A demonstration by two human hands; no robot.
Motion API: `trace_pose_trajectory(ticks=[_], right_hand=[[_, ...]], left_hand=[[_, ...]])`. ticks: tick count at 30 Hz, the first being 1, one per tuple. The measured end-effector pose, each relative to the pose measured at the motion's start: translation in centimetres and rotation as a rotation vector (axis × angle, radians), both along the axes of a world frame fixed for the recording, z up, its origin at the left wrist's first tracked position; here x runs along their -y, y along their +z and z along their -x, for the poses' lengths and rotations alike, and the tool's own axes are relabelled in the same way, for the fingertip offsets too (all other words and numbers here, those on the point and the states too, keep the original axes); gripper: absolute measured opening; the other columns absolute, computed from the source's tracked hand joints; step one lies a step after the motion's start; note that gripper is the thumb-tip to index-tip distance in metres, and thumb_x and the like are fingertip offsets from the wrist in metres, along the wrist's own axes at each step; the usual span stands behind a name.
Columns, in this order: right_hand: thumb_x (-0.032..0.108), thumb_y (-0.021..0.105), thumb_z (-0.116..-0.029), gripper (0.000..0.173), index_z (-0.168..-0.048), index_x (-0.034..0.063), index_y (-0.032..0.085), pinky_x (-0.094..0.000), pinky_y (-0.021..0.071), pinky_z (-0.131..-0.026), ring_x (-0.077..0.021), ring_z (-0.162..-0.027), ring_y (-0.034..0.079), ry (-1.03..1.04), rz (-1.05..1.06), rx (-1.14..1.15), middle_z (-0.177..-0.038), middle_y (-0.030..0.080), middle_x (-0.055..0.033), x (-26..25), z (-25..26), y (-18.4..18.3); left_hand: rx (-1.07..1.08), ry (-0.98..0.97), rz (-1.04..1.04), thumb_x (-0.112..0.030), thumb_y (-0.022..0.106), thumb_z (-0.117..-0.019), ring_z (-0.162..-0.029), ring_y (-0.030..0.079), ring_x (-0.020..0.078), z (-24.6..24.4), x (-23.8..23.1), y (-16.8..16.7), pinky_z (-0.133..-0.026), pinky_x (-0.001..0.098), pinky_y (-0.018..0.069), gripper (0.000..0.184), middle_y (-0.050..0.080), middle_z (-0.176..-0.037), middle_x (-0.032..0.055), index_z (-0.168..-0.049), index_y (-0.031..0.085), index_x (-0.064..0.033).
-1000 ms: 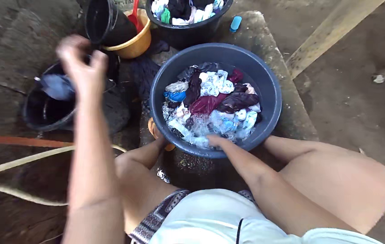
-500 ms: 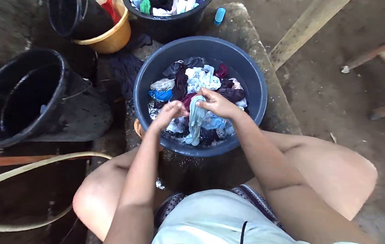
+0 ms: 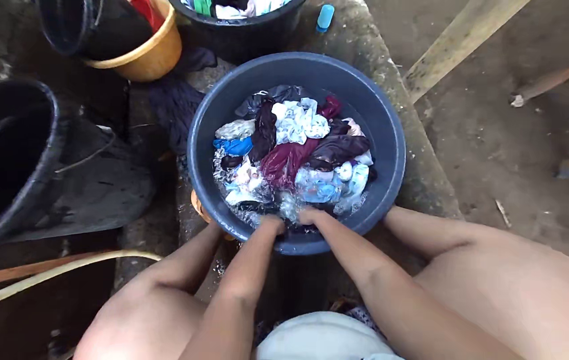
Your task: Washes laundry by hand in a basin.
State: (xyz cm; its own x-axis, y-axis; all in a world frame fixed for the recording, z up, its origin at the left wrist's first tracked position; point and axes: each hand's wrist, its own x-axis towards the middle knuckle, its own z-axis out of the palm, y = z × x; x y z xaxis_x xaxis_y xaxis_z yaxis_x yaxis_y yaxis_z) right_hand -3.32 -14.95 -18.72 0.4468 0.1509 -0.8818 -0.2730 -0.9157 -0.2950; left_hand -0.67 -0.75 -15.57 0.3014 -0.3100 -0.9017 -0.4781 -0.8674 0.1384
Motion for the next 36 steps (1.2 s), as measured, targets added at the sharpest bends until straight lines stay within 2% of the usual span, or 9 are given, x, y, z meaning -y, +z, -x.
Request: trace_pose_trajectory(ticks=[6, 9, 13, 17, 20, 23, 28, 31, 36], right_hand=[[0.019, 0.060, -0.1026, 0.050, -0.146, -0.0037, 0.050, -0.0597, 0.0353, -0.117, -0.0428, -0.140, 0.047, -0.477, -0.154, 0.184, -0.148, 0.051, -0.0298, 1.0, -0.6, 1.6], [0.013, 0.061, -0.1020, 0.048, -0.146, -0.0025, 0.050, -0.0541, 0.0408, -0.113, -0.0378, -0.133, 0.053, -0.632, -0.495, 0.311, -0.144, 0.054, -0.0281, -1.5, -1.6, 9.0], [0.006, 0.059, -0.0971, 0.015, -0.109, -0.0041, 0.059, -0.0365, 0.0547, -0.077, -0.0159, -0.081, 0.062, -0.566, -0.963, 0.707, -0.093, 0.062, -0.0120, -3.0, -1.3, 20.8], [0.006, 0.058, -0.0961, 0.007, -0.101, 0.0078, 0.054, -0.0248, 0.0556, -0.075, -0.0027, -0.079, 0.061, -0.599, -1.241, 0.987, -0.088, 0.059, 0.0037, -1.6, -0.7, 26.7], [0.007, 0.055, -0.0994, 0.017, -0.116, 0.0053, 0.050, -0.0313, 0.0576, -0.086, -0.0080, -0.094, 0.064, -0.662, -1.250, 0.999, -0.104, 0.061, -0.0026, 0.1, -1.1, 24.8], [0.009, 0.055, -0.1029, 0.031, -0.131, -0.0037, 0.052, -0.0399, 0.0556, -0.095, -0.0191, -0.108, 0.065, -0.758, -0.884, 0.949, -0.123, 0.062, -0.0171, 3.0, -0.9, 20.4], [0.012, 0.056, -0.1036, 0.037, -0.138, -0.0006, 0.049, -0.0559, 0.0524, -0.093, -0.0363, -0.110, 0.062, -1.135, -0.551, 0.667, -0.130, 0.059, -0.0268, 5.6, -0.7, 11.4], [0.007, 0.061, -0.0994, 0.046, -0.143, -0.0008, 0.051, -0.0603, 0.0473, -0.104, -0.0427, -0.125, 0.058, -0.880, -0.382, 0.502, -0.138, 0.057, -0.0306, 3.5, -1.1, 6.1], [0.009, 0.063, -0.0975, 0.060, -0.153, -0.0004, 0.041, -0.0644, 0.0370, -0.114, -0.0463, -0.140, 0.047, -0.344, -0.086, 0.231, -0.150, 0.048, -0.0293, 0.2, -1.1, 0.5]], left_hand=[[-0.017, 0.230, 0.141, -0.033, 0.063, -0.1008, -0.133, 0.053, 0.0461, -2.8, -1.6, -0.4, -0.106, 0.0717, 0.0393, 0.050, 0.057, -0.141, 0.0270, -0.138, 0.058, -0.0007], [-0.055, 0.475, 0.425, -0.027, 0.064, -0.1013, -0.138, 0.050, 0.0418, -2.4, -2.3, 0.8, -0.115, 0.0615, 0.0375, 0.061, 0.054, -0.146, 0.0264, -0.153, 0.043, -0.0049], [-0.031, 0.906, 0.639, -0.013, 0.062, -0.1015, -0.124, 0.059, 0.0336, -0.6, -2.5, 3.2, -0.106, 0.0492, 0.0476, 0.046, 0.059, -0.134, 0.0274, -0.141, 0.050, 0.0069], [0.072, 1.063, 0.853, -0.003, 0.057, -0.1016, -0.118, 0.060, 0.0326, -0.4, -2.4, 8.0, -0.100, 0.0507, 0.0501, 0.047, 0.059, -0.132, 0.0265, -0.146, 0.044, 0.0047], [0.197, 0.881, 0.907, -0.012, 0.052, -0.1046, -0.120, 0.061, 0.0391, -2.0, -2.9, 12.0, -0.100, 0.0592, 0.0494, 0.042, 0.061, -0.132, 0.0271, -0.146, 0.050, -0.0023], [0.371, 0.840, 0.850, -0.014, 0.042, -0.1059, -0.114, 0.063, 0.0412, -4.2, -4.8, 13.7, -0.093, 0.0640, 0.0499, 0.034, 0.064, -0.128, 0.0250, -0.133, 0.062, -0.0055], [0.437, 0.743, 0.674, -0.012, 0.051, -0.1036, -0.123, 0.060, 0.0422, -6.2, -7.2, 9.9, -0.103, 0.0672, 0.0434, 0.028, 0.066, -0.127, 0.0237, -0.123, 0.070, -0.0036], [0.260, 0.524, 0.530, -0.016, 0.061, -0.0996, -0.118, 0.062, 0.0443, -6.2, -4.9, 5.7, -0.103, 0.0659, 0.0446, 0.031, 0.067, -0.121, 0.0275, -0.125, 0.067, 0.0010], [0.063, 0.118, 0.287, -0.023, 0.065, -0.0981, -0.139, 0.046, 0.0464, -4.1, -1.4, -1.3, -0.110, 0.0684, 0.0378, 0.042, 0.053, -0.145, 0.0273, -0.137, 0.064, -0.0056]])
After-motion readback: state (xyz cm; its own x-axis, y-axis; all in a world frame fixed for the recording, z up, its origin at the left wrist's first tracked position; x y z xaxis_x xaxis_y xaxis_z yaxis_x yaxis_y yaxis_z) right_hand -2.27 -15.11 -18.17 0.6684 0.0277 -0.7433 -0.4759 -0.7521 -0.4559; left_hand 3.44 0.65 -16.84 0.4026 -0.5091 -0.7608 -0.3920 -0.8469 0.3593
